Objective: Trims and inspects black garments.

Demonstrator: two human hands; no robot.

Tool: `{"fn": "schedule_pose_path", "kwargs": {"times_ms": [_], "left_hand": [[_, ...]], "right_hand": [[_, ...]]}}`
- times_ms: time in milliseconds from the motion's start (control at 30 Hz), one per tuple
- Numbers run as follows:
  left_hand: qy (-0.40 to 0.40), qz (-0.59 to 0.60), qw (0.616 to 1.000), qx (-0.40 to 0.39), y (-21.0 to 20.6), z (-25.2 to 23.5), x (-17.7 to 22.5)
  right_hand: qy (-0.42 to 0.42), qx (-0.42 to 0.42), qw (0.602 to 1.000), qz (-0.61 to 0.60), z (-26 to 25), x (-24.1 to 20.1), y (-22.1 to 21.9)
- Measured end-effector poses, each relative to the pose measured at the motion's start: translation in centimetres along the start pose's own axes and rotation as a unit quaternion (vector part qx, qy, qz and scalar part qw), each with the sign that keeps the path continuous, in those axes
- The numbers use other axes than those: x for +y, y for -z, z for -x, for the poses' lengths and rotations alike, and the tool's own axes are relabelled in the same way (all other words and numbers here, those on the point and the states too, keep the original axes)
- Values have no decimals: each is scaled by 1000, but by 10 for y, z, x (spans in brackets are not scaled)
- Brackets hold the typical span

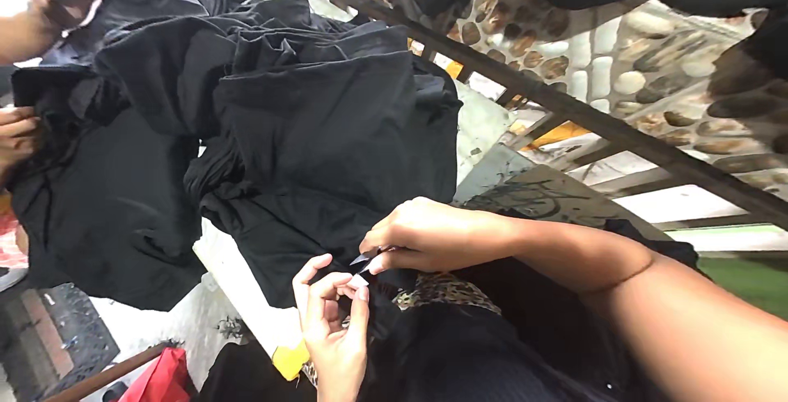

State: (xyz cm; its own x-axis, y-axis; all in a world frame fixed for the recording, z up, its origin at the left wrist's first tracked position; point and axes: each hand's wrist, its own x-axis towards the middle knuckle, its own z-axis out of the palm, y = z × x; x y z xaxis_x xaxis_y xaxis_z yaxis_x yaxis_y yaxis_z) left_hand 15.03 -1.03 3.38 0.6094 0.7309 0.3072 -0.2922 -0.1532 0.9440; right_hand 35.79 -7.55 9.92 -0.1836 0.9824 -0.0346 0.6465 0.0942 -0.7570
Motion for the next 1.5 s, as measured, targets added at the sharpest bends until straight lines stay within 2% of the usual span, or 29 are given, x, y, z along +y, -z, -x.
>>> {"fn": "schedule_pose_path", "kwargs": {"times_ms": [433,800,867,933,1067,1133,1200,1267,1367,1500], "left_hand": [[-12,-4,1000,3,-3,-2,0],[-4,-5,1000,-6,-6,-3,-1],[-2,0,1000,-12,-5,-4,-2],[-6,-2,1000,-22,0,-11,0],[-33,-98,994,-37,13,-61,10],[-56,-153,986,-29,9,-102,9],[-71,-208,975,-33,0,-146,1],[-66,-271,959,-60,-13,-185,-8],[-55,-334,939,-66,-37,-230,-27],[-38,-387,920,-58,-52,-251,-43]], "right_hand": [[27,-12,1000,0,-1,-3,-3],[53,24,998,10,1,1,-10],[46,44,998,23,2,-2,-8],[35,127,990,59,4,-6,-1],[-8,370,917,150,-13,6,42],[-65,437,875,198,-31,30,67],[-150,454,853,210,-50,63,77],[-200,466,838,200,-62,95,70],[-203,493,825,188,-65,109,60],[-209,492,826,178,-65,111,58]]}}
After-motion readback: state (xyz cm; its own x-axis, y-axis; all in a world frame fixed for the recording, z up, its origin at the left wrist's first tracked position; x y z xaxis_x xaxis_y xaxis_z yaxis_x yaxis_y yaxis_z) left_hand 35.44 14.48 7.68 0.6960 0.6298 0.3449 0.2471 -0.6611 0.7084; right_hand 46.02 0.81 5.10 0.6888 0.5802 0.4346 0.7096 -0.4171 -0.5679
